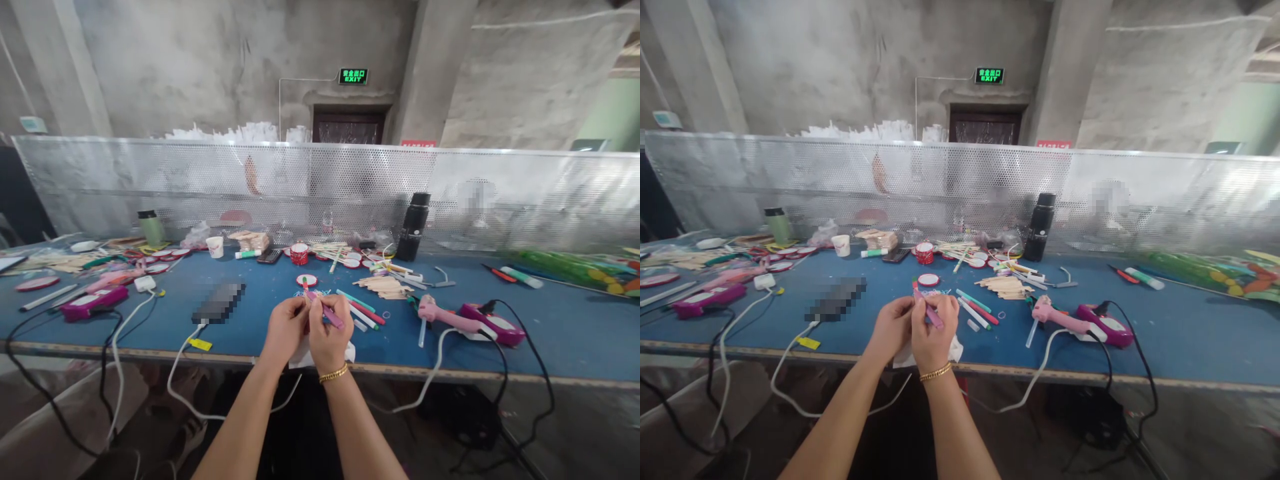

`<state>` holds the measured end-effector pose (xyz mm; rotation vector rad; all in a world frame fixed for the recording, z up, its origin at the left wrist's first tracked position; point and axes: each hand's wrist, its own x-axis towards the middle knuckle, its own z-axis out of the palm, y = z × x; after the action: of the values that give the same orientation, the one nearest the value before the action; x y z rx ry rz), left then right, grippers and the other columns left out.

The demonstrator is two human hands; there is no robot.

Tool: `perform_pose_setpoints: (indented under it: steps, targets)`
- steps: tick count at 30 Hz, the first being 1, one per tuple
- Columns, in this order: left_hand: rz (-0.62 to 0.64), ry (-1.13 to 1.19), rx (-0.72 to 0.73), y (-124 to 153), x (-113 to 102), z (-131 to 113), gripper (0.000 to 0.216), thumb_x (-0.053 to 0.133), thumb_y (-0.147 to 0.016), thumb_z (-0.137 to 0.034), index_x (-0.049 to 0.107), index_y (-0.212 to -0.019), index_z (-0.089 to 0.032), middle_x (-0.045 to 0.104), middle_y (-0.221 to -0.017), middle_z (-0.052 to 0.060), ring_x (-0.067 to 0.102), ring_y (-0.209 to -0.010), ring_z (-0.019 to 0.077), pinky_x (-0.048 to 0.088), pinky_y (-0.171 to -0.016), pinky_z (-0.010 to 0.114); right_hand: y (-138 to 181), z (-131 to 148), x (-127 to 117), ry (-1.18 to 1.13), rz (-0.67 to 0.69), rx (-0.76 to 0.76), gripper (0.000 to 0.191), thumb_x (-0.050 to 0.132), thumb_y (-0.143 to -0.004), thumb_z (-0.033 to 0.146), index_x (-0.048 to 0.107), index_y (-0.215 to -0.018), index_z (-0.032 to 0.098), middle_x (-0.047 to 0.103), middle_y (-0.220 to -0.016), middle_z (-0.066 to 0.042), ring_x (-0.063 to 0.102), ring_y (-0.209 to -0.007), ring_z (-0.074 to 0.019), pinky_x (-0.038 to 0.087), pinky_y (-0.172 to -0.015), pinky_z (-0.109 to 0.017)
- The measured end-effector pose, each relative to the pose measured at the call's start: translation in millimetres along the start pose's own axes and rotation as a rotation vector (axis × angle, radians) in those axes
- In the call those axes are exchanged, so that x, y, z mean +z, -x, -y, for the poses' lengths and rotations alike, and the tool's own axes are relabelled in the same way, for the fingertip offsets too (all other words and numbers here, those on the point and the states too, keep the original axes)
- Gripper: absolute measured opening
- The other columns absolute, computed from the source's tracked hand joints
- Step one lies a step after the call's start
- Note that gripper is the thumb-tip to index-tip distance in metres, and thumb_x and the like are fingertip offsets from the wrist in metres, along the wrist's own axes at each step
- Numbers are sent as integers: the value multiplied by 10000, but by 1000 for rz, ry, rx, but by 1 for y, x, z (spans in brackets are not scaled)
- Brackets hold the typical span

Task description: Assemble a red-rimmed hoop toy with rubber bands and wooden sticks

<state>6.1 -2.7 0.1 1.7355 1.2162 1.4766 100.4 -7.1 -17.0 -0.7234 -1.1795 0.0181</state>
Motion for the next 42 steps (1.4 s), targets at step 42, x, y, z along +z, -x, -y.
perform_pose_setpoints:
  steps: [42]
  targets:
    - [-4, -102, 27, -1, 0, -2, 365, 539, -843, -415, 524, -550, -197, 503, -513, -33, 452, -545, 124, 316, -548, 244, 0, -1, 1, 75, -55, -53, 115, 555, -949, 243, 556, -839, 211, 605, -780, 5, 573, -737, -163, 459, -777, -342]
